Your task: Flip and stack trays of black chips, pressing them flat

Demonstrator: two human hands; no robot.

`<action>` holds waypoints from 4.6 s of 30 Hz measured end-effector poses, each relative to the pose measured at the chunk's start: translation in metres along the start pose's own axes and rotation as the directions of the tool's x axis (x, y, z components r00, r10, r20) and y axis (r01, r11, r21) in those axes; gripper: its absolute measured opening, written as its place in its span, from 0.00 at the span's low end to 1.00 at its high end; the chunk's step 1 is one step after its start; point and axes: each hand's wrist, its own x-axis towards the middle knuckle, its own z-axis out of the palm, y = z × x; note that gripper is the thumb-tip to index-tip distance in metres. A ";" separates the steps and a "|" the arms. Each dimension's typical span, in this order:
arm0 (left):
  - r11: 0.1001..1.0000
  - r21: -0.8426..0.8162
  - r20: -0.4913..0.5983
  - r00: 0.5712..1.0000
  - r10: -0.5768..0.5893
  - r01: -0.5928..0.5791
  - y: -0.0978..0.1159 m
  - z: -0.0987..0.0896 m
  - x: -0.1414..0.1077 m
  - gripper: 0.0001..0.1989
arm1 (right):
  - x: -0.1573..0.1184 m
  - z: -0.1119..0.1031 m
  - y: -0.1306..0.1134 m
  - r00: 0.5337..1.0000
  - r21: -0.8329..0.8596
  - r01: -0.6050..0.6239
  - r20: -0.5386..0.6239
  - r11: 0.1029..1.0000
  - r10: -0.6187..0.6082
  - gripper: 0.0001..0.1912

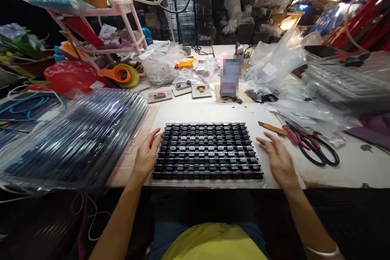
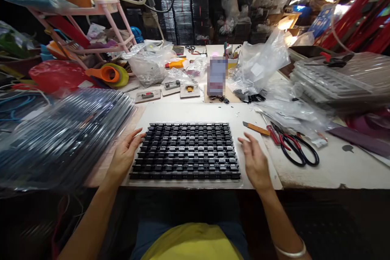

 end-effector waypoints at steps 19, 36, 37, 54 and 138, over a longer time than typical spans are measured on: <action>0.970 -0.240 -0.114 0.992 -0.061 0.032 -0.003 0.007 -0.013 0.22 | 0.016 0.012 -0.004 0.993 0.132 -0.074 0.103 0.988 0.060 0.18; 0.873 -0.487 -0.168 0.983 -0.068 -0.023 0.003 0.003 -0.028 0.23 | 0.007 0.007 -0.014 0.994 0.587 -0.078 -0.021 0.806 0.111 0.13; 0.870 -0.492 -0.174 0.982 -0.072 -0.024 0.003 0.004 -0.028 0.23 | 0.007 0.007 -0.013 0.993 0.589 -0.073 -0.029 0.805 0.111 0.13; 0.876 -0.481 -0.229 0.970 -0.086 -0.036 0.011 0.009 -0.026 0.17 | 0.006 0.005 -0.012 0.989 0.655 -0.049 -0.075 0.754 0.129 0.12; 0.522 0.378 0.591 0.634 0.499 -0.764 0.026 0.026 -0.001 0.08 | 0.074 -0.113 0.072 0.992 -0.752 -0.053 -0.118 0.658 -0.054 0.09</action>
